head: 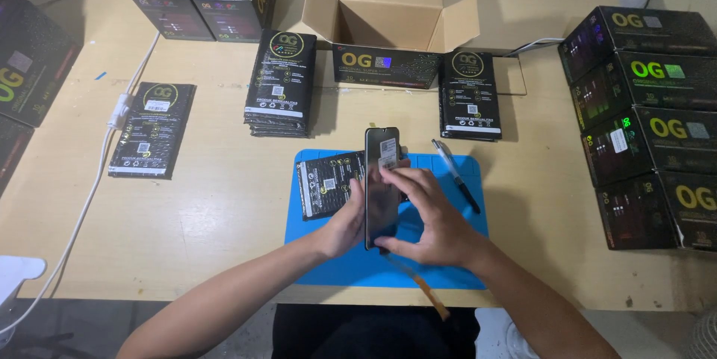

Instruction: Unboxing, peeling protective film from, and inspecting smartphone screen assemblies.

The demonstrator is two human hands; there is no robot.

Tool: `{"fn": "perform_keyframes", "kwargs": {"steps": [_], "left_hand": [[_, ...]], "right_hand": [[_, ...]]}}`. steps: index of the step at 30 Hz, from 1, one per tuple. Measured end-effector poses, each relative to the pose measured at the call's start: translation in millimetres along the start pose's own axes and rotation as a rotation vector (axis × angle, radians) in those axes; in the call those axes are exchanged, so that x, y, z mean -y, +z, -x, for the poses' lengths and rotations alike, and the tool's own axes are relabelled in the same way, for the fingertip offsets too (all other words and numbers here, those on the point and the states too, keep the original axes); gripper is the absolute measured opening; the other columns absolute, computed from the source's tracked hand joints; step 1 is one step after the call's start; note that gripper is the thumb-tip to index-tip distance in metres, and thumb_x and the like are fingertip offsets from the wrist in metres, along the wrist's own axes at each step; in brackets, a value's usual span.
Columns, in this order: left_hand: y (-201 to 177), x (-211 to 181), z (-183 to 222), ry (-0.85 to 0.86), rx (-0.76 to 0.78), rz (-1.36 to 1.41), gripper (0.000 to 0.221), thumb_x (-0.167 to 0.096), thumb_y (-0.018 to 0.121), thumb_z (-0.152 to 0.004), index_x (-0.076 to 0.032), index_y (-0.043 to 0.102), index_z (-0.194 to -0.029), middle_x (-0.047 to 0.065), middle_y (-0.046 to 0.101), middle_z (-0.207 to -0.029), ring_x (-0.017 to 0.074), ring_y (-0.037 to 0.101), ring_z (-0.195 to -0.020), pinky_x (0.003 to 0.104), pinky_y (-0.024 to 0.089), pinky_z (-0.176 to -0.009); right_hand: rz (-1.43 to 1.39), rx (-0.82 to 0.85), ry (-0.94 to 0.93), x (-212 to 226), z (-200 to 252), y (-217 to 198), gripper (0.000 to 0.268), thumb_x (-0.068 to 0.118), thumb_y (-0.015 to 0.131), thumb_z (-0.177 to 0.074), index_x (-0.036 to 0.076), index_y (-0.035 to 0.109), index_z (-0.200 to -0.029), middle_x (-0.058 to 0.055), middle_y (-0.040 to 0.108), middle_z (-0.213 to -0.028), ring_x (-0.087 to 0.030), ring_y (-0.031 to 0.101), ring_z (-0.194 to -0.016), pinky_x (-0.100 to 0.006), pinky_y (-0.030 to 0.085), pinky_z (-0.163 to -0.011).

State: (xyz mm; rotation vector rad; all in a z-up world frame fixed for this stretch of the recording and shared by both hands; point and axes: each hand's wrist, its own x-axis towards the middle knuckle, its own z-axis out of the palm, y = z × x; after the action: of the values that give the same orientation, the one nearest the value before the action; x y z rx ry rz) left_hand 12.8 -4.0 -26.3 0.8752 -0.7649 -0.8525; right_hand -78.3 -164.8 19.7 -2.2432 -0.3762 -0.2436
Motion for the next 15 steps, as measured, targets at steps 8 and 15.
{"fn": "perform_keyframes", "kwargs": {"steps": [8, 15], "left_hand": [[17, -36, 3, -0.150, -0.137, -0.178, 0.086, -0.060, 0.007, -0.105, 0.005, 0.025, -0.159, 0.027, 0.047, -0.150, 0.0399, 0.047, -0.137, 0.057, 0.035, -0.117], [16, -43, 2, -0.144, -0.101, -0.190, 0.080, -0.055, 0.015, -0.108, 0.004, 0.014, -0.161, 0.025, 0.029, -0.163, 0.0442, 0.024, -0.151, 0.062, 0.017, -0.123]], "right_hand": [[-0.108, -0.307, 0.118, -11, 0, 0, 0.062, 0.015, 0.077, -0.089, 0.004, 0.050, -0.144, -0.013, 0.059, -0.117, -0.031, 0.062, -0.111, -0.051, 0.053, -0.099], [-0.547, -0.298, 0.260, -35, 3, 4, 0.051, 0.005, 0.065, -0.095, -0.007, 0.049, -0.142, -0.022, 0.074, -0.093, -0.025, 0.077, -0.076, -0.042, 0.063, -0.070]]}}
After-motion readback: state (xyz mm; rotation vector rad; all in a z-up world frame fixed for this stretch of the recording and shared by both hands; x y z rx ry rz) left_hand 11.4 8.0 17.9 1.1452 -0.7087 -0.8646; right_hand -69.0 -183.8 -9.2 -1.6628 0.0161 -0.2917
